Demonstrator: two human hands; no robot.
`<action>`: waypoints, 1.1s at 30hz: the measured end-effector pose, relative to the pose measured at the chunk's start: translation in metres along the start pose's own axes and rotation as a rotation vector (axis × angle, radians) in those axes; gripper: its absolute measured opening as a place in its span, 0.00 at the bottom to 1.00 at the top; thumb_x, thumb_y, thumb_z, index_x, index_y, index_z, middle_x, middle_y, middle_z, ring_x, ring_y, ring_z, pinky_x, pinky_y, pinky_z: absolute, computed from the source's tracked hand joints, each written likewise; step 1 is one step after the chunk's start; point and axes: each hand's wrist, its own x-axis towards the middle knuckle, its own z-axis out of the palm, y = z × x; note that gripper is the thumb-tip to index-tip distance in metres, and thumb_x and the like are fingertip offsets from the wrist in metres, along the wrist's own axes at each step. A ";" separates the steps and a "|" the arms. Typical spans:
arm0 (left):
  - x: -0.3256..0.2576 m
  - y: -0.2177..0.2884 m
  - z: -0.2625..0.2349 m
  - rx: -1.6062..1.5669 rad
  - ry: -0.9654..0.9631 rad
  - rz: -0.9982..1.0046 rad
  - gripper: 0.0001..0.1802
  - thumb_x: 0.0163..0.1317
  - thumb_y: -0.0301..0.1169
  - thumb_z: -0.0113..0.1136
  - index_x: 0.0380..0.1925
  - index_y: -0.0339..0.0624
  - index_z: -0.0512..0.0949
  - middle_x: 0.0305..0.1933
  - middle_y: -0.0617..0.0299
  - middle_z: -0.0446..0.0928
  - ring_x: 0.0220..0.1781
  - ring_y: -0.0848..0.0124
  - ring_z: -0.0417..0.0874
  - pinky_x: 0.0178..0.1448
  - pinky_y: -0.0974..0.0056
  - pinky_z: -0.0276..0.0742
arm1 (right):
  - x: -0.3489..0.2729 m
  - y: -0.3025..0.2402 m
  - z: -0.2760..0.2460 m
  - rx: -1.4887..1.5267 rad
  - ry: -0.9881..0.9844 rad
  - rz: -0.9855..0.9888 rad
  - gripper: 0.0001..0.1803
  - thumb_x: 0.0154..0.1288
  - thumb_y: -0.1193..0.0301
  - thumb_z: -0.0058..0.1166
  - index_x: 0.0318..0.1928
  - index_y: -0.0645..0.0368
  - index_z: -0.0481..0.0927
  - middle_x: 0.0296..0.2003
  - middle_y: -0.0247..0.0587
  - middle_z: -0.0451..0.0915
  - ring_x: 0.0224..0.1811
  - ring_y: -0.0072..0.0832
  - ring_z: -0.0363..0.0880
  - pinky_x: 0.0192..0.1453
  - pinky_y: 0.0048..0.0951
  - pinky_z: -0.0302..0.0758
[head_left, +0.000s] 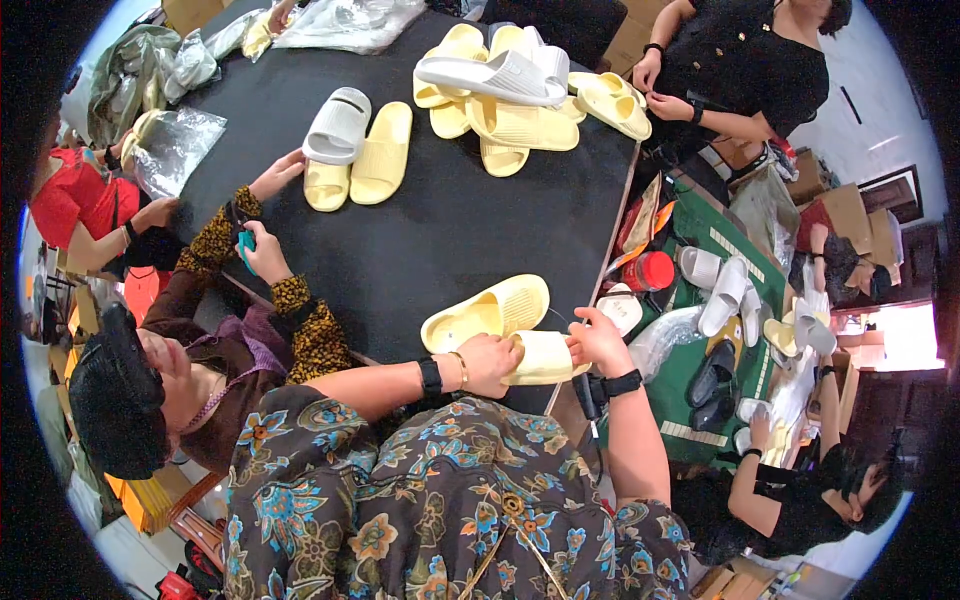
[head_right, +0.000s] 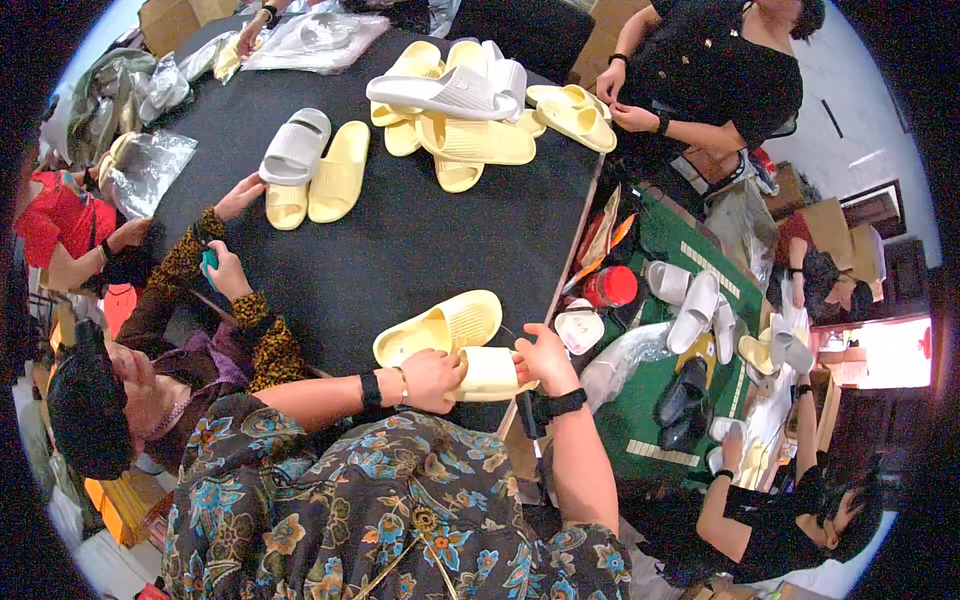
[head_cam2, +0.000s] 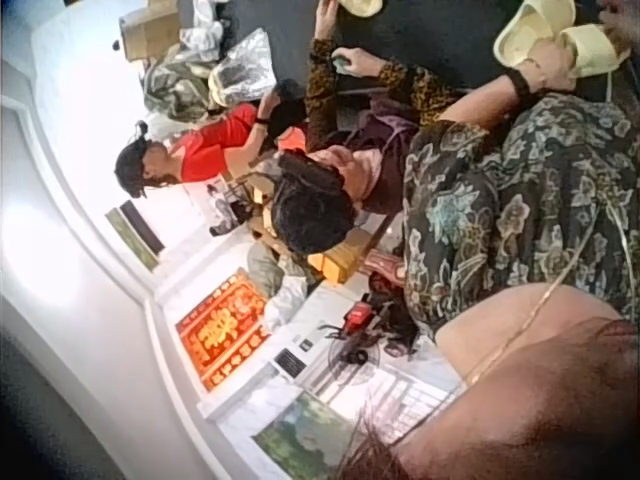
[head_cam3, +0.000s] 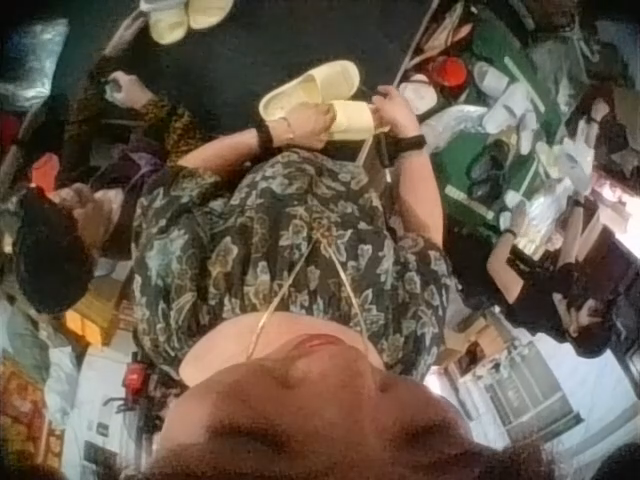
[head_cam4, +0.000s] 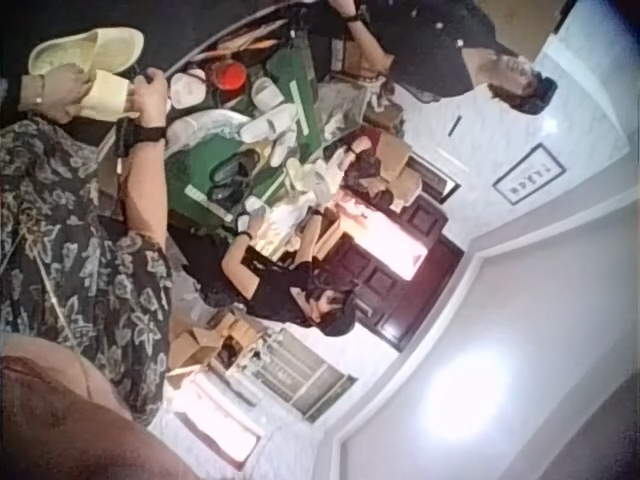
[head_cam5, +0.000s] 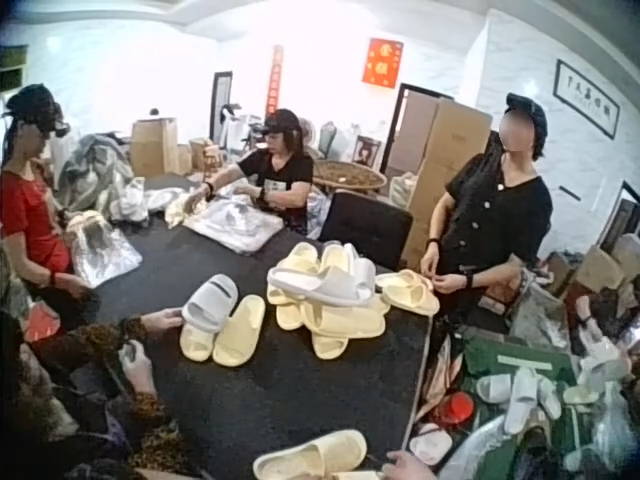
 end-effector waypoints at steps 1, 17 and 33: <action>0.001 -0.002 0.004 -0.051 -0.026 -0.042 0.19 0.45 0.41 0.63 0.31 0.38 0.75 0.30 0.52 0.77 0.34 0.54 0.80 0.39 0.54 0.76 | 0.000 -0.003 0.000 0.082 0.032 -0.006 0.27 0.58 0.74 0.52 0.59 0.65 0.64 0.28 0.42 0.78 0.21 0.22 0.76 0.22 0.24 0.75; -0.009 -0.134 -0.034 -0.723 0.625 -0.675 0.29 0.65 0.48 0.47 0.53 0.32 0.70 0.52 0.45 0.75 0.56 0.57 0.76 0.58 0.60 0.69 | 0.049 0.103 0.019 -0.170 0.177 -0.333 0.24 0.57 0.61 0.59 0.51 0.62 0.74 0.42 0.46 0.80 0.41 0.30 0.79 0.46 0.29 0.75; -0.008 -0.099 0.008 -0.439 0.643 -0.533 0.26 0.49 0.23 0.54 0.52 0.39 0.69 0.36 0.49 0.80 0.37 0.56 0.82 0.43 0.58 0.77 | 0.048 0.066 0.072 -0.459 0.278 -0.454 0.40 0.51 0.59 0.62 0.61 0.66 0.61 0.52 0.62 0.69 0.55 0.49 0.69 0.59 0.41 0.68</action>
